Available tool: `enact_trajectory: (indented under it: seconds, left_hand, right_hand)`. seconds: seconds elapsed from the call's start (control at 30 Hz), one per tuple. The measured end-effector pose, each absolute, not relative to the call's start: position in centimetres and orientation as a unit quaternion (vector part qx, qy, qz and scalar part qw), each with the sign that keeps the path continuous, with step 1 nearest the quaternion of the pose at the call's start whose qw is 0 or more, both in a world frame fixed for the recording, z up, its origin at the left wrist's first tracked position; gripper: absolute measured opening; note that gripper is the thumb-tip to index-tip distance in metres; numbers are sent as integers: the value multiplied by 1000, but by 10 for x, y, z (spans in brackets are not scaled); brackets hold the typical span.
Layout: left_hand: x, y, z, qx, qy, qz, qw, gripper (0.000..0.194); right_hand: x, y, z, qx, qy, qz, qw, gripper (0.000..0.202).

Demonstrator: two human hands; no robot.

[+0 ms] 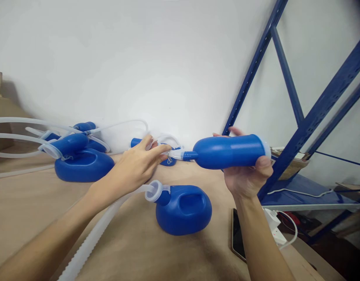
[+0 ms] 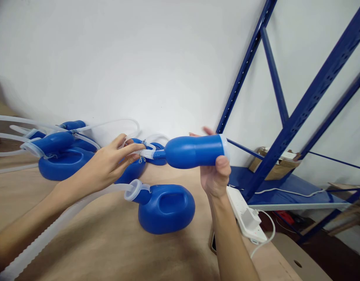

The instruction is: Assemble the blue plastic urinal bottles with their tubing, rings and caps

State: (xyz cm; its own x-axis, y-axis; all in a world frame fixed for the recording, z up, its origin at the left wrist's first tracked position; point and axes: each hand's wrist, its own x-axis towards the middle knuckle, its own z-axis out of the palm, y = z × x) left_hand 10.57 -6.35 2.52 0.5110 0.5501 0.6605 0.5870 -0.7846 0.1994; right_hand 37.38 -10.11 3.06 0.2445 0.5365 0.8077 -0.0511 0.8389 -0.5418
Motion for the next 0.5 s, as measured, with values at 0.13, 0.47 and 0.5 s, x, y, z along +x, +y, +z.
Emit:
enact_trajectory:
  seconds: [0.13,0.47,0.5]
  left_hand:
    - [99,-66,28,-880,-297,-370,-17,36]
    - [100,-71,30,-919,-200,-340,-23,34]
    - [100,-72,30,-923,-182,-339,-28,34]
  right_hand:
    - [384,-109,39,-205,-618,165,741,49]
    - [374,-117,40,-171,-658,70,730,29]
    - [371,-118,41,-170,-663,52,727,27]
